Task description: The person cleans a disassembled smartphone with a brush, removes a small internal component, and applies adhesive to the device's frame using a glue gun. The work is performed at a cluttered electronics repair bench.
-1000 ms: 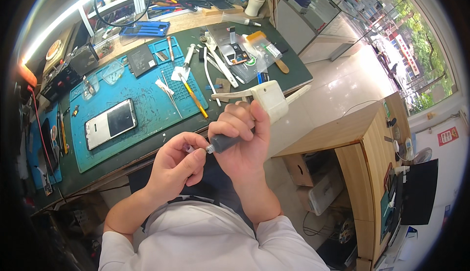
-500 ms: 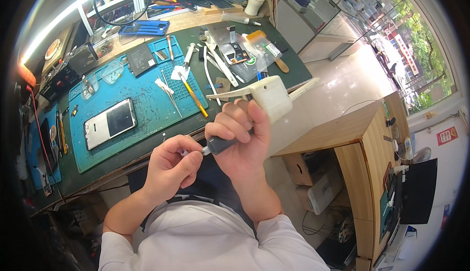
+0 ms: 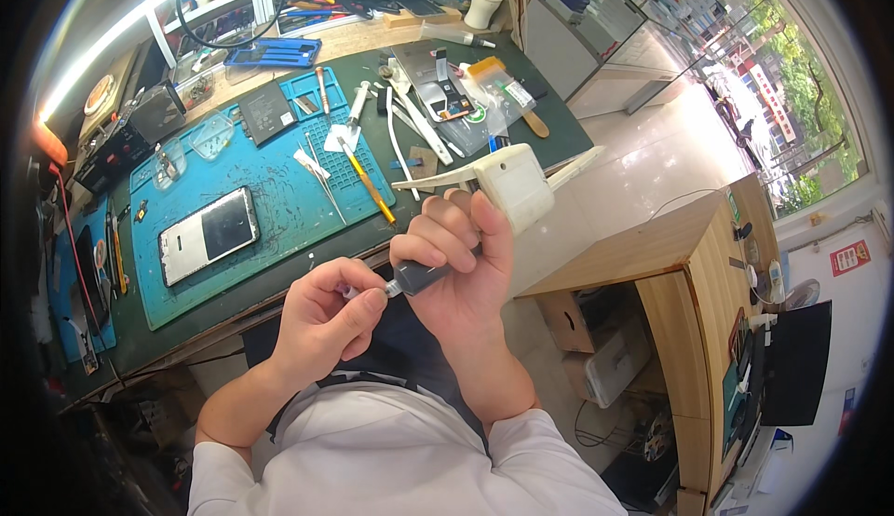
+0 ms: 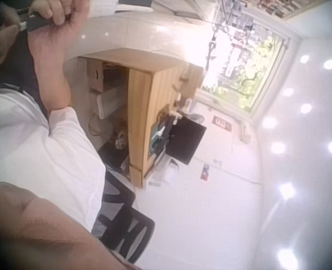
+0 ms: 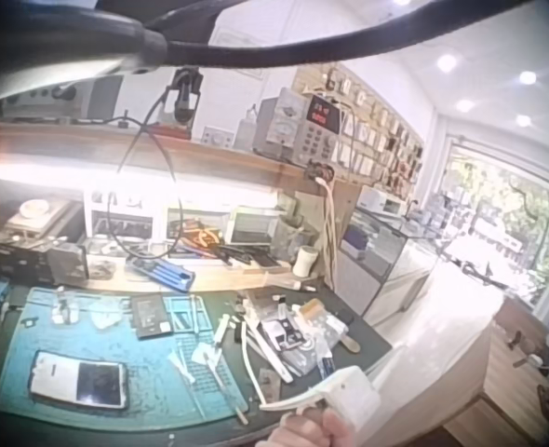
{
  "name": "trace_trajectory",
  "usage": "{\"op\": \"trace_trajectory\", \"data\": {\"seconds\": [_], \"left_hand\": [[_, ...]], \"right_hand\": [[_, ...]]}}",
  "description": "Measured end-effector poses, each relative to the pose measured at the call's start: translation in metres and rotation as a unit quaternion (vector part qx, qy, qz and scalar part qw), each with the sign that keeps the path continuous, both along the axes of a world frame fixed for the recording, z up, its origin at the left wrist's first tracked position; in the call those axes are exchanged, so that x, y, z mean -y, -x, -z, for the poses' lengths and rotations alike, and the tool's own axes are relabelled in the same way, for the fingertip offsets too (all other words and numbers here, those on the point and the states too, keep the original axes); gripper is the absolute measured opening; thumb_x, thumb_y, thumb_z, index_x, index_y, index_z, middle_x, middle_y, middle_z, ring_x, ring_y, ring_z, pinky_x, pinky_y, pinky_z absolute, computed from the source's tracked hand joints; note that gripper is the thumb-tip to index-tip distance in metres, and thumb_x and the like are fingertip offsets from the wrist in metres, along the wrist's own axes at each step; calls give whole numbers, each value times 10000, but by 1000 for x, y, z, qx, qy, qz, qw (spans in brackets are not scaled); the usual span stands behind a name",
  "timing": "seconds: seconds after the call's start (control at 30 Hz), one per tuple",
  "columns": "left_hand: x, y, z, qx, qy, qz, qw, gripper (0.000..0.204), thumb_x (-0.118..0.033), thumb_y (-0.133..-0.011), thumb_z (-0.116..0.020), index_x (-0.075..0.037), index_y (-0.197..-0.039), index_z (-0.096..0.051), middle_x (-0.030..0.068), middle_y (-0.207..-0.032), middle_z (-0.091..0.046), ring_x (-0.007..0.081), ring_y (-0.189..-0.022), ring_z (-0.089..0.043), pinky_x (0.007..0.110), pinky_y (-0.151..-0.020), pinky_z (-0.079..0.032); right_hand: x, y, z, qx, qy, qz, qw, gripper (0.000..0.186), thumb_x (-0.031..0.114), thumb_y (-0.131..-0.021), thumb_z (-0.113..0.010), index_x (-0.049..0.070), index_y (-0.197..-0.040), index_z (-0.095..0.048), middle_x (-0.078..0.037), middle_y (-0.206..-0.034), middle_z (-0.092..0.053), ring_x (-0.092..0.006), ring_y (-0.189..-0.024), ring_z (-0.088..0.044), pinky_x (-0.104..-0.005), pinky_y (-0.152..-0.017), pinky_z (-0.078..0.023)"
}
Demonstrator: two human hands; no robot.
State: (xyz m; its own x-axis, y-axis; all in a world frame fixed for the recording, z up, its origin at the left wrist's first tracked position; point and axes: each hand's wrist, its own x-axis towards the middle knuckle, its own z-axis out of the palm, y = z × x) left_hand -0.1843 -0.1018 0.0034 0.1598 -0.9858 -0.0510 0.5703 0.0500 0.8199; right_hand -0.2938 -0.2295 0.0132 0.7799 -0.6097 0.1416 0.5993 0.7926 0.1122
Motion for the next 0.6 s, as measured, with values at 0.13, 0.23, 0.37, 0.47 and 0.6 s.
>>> {"op": "trace_trajectory", "data": {"seconds": [0.13,0.23,0.37,0.47,0.6], "left_hand": [[0,0,1,-3,-2,4,1000,114,-102,-985,-631,-5,-1042,-612,-43,-718,-532,-3,-520,-418,187,-427,-282],[0,0,0,-5,-6,7,1000,118,-101,-987,-627,-4,-1052,-610,-43,-712,-529,-3,-517,-416,189,-427,-280],[0,0,-1,-5,-5,7,1000,126,-103,-989,-624,-4,-1064,-607,-44,-707,-527,1,-515,-419,189,-431,-287],[0,0,-1,13,4,10,1000,126,-99,-986,-627,-6,-1068,-608,-46,-708,-527,5,-512,-419,190,-434,-295],[3,0,7,15,12,-11,1000,124,-105,-967,-658,-25,-1017,-577,-39,-708,-520,13,-528,-418,188,-447,-307]], "right_hand": [[0,0,0,3,-21,-8,1000,300,183,-992,-572,143,-724,-443,70,-642,-418,-45,-521,-452,-258,-640,-409],[1,0,1,6,-35,-14,999,302,183,-992,-573,136,-724,-442,68,-640,-414,-46,-518,-448,-261,-642,-411],[3,0,2,13,-48,-19,999,297,182,-988,-578,131,-727,-446,67,-640,-412,-46,-515,-445,-264,-646,-412],[5,0,2,19,-57,-27,998,322,198,-1002,-543,153,-697,-452,79,-641,-417,-33,-533,-438,-254,-645,-393],[11,6,2,19,-79,-17,997,321,182,-981,-572,147,-690,-440,79,-632,-410,-37,-516,-432,-251,-638,-392]]}}
